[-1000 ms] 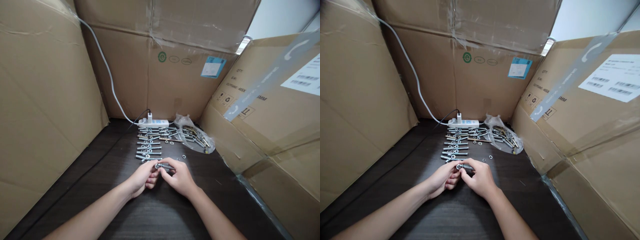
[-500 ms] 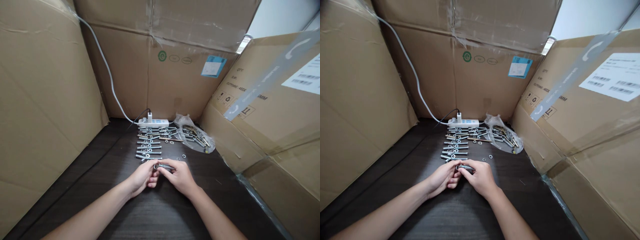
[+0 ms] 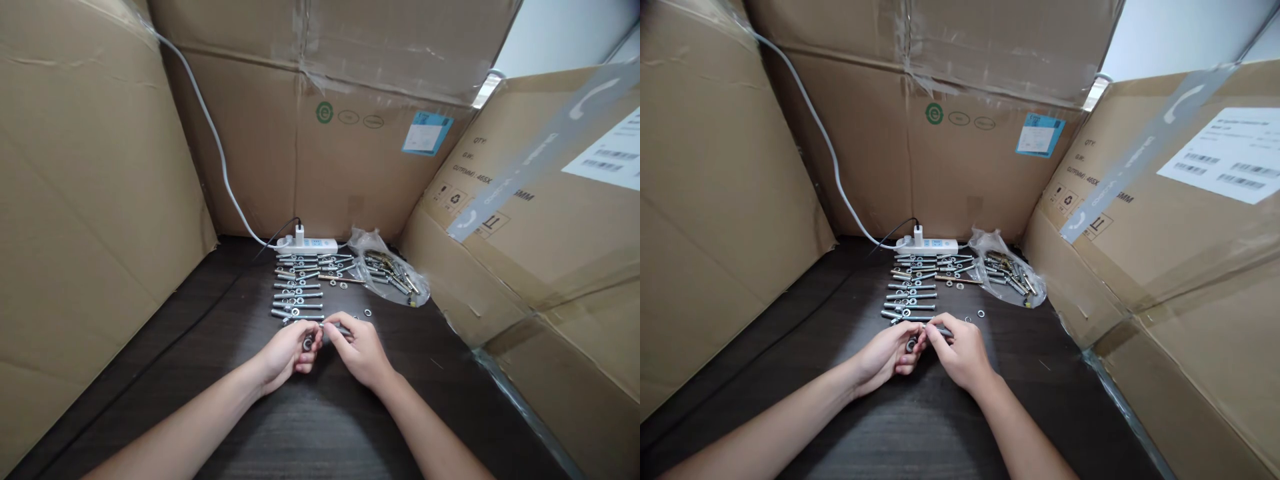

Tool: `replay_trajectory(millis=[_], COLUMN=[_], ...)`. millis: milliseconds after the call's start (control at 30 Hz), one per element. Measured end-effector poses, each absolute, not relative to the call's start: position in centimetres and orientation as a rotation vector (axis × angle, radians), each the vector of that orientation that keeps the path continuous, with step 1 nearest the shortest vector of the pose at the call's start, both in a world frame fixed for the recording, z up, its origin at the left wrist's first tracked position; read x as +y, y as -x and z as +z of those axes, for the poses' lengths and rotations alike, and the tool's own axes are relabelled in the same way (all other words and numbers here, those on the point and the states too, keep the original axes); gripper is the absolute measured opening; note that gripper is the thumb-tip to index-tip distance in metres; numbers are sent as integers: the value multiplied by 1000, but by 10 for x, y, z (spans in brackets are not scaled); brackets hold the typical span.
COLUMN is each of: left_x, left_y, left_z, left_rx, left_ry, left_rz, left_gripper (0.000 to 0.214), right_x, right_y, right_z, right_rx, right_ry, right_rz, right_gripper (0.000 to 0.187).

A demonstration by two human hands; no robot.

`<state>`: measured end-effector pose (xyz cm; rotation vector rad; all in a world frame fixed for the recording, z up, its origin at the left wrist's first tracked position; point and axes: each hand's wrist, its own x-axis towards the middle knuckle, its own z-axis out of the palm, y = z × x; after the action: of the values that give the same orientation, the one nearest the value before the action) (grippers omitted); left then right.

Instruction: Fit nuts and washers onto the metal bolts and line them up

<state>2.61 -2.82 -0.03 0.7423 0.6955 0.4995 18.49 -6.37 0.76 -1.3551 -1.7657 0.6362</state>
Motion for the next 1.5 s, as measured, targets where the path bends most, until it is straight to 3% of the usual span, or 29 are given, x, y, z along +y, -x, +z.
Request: replay_trajectory(millis=[400, 700, 967, 1500], left_x=[-34, -38, -37, 6], left_y=[-27, -32, -24, -27], left_z=[4, -7, 4, 41], left_rx=[691, 794, 927, 1161], left_ry=[-949, -1587, -2224, -2571], left_rz=[487, 675, 515, 324], left_gripper=[29, 22, 15, 16], right_x=[-66, -70, -70, -33], right_y=[-187, -186, -185, -229], right_z=[9, 15, 16, 13], right_rx=[-1969, -2061, -2009, -1898], right_ry=[1470, 1436, 1440, 1860], right_rz=[640, 651, 619, 130], right_gripper=[29, 33, 30, 18])
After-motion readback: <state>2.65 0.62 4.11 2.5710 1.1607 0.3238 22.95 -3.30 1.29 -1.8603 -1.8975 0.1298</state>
